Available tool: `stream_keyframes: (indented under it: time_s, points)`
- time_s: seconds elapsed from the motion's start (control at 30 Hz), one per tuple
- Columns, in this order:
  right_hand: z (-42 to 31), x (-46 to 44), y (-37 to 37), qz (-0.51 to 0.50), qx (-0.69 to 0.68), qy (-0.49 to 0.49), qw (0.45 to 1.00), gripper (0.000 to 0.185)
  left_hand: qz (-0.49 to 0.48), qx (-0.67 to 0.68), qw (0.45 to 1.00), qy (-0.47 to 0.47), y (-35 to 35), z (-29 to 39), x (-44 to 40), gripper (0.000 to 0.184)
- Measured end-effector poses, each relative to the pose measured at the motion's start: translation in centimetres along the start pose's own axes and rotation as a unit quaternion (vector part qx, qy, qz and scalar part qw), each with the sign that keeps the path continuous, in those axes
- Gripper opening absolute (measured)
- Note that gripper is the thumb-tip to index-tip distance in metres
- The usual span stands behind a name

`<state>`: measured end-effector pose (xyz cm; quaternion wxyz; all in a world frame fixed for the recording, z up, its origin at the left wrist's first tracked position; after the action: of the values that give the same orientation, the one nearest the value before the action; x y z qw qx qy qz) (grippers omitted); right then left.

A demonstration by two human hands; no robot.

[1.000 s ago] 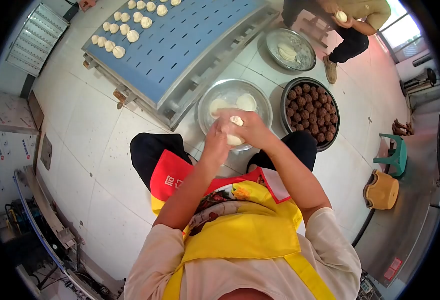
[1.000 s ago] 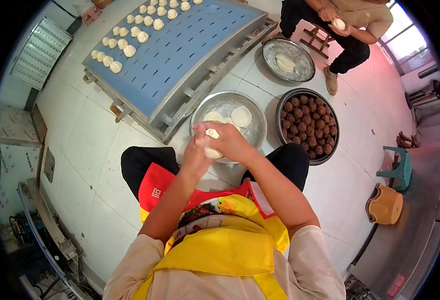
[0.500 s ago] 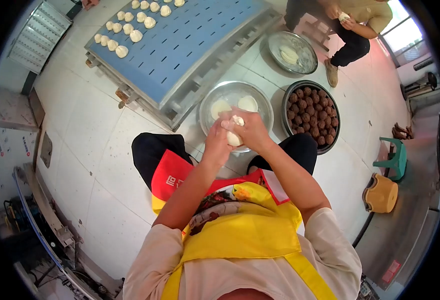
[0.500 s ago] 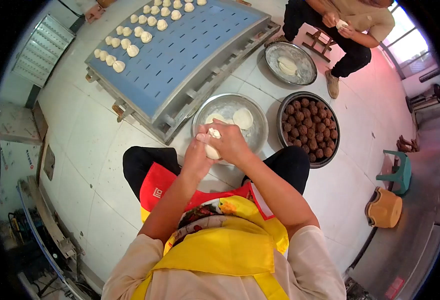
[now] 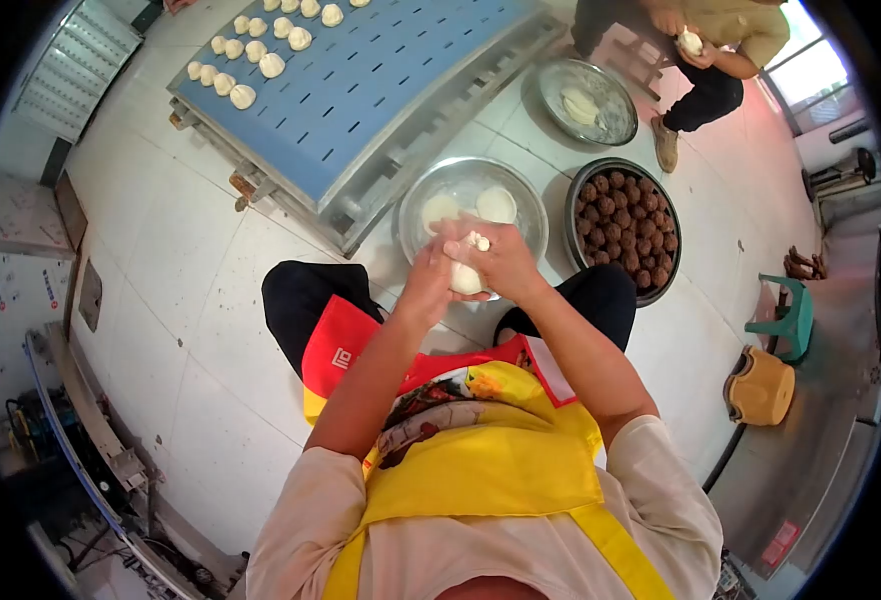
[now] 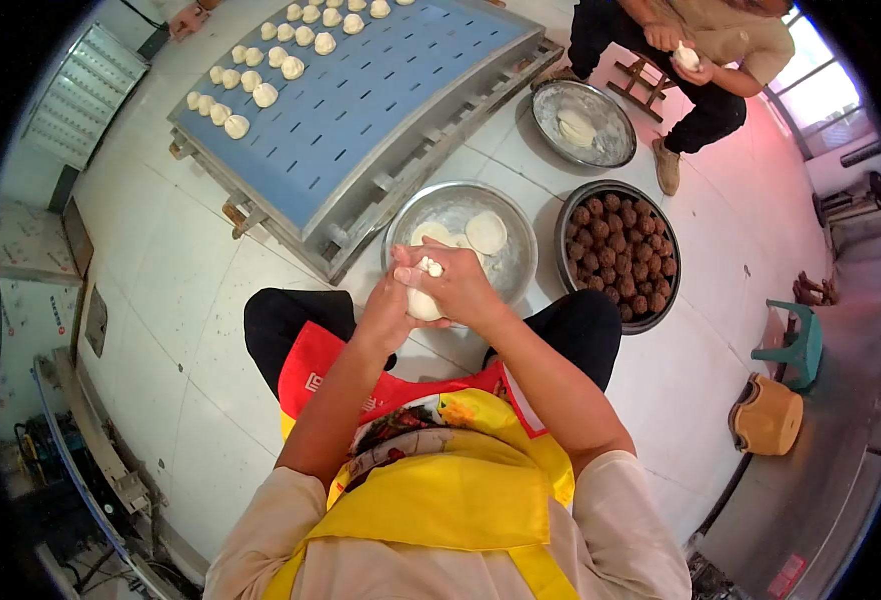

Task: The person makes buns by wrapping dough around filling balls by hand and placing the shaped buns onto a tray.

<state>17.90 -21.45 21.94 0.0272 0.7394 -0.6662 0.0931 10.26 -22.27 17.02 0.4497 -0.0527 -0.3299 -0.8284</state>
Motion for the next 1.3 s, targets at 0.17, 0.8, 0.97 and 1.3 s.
stream_keyframes:
  time_s: [0.17, 0.8, 0.97, 1.3]
  points:
    - [-5.5, 1.3, -1.1, 0.161, 0.293, -0.231, 0.914, 0.046, 0.082, 0.015, 0.991, 0.107, -2.1, 0.9, -0.8, 0.062]
    - [-8.0, 1.6, -3.0, 0.088, 0.397, -0.259, 0.876, 0.018, -0.095, 0.122, 0.972, 0.175, 1.4, 2.5, 0.3, 0.069]
    - [-9.4, 2.5, -1.2, -0.017, 0.427, -0.282, 0.859, 0.015, -0.277, 0.378, 0.883, 0.010, 3.0, 2.4, 1.5, 0.068]
    - [-8.2, 1.8, -2.7, 0.045, 0.305, -0.206, 0.929, 0.012, -0.131, 0.251, 0.953, 0.105, 1.4, 4.8, -0.2, 0.060]
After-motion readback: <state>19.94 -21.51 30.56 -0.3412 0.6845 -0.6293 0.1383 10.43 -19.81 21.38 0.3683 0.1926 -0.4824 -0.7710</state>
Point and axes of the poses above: each hand's wrist, its own x-axis away from the middle knuckle, its own y-axis out of the palm, z = x × y, the point moved 9 cm from there along -x, towards the middle knuckle, and after that the axes turned 5 degrees about y, right-handed, at the moved point
